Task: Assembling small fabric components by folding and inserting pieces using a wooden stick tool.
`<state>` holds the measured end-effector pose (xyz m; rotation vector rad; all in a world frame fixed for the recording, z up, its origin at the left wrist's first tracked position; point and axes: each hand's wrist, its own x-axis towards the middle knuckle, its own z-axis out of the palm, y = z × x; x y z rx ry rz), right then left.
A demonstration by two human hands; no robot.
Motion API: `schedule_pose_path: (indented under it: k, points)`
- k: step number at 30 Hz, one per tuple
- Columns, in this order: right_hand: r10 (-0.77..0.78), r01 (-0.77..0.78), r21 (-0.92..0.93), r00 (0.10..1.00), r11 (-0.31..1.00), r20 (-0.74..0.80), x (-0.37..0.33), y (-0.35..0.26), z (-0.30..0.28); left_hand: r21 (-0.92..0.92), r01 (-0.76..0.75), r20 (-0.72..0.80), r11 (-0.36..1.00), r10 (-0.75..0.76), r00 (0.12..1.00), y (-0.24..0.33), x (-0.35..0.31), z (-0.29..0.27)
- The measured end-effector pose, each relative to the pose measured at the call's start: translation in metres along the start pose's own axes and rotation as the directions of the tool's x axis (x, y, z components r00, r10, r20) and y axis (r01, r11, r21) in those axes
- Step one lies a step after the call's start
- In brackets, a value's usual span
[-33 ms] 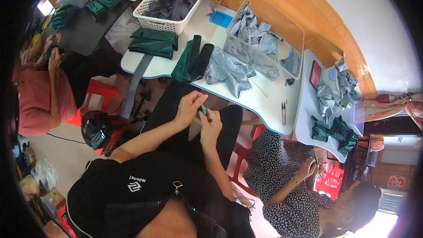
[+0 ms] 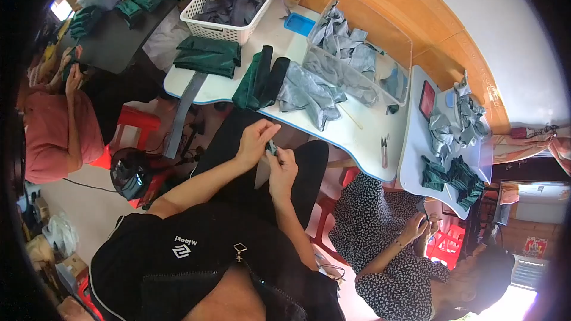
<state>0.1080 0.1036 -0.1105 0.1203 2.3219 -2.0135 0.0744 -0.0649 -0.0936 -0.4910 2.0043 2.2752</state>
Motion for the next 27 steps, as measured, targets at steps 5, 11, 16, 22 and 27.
schedule_pose_path:
  k: [5,11,16,22,27]
  points:
    - [0.289,-0.371,0.187,0.888,0.909,0.359,-0.014,0.007,-0.009,0.289,-0.082,-0.076,0.954,0.109,0.991,-0.021,0.018,-0.018]
    - [0.224,-0.841,0.269,0.408,0.469,0.885,-0.036,-0.005,-0.018,-0.049,0.056,0.519,0.997,-0.022,0.854,-0.026,-0.006,-0.023]
    - [-0.009,-0.782,0.326,0.379,0.531,0.925,-0.044,-0.019,-0.016,0.211,-0.068,0.582,0.975,-0.07,0.81,0.003,-0.016,-0.019]
    - [-0.125,-0.784,0.607,0.595,0.125,0.794,-0.01,-0.035,-0.053,-0.397,0.137,0.462,0.908,0.068,0.884,0.049,-0.009,-0.054]
    - [-0.276,-0.866,0.5,0.484,-0.016,0.83,-0.001,-0.033,-0.064,0.004,-0.065,0.523,0.998,0.053,0.851,0.019,0.008,-0.061]
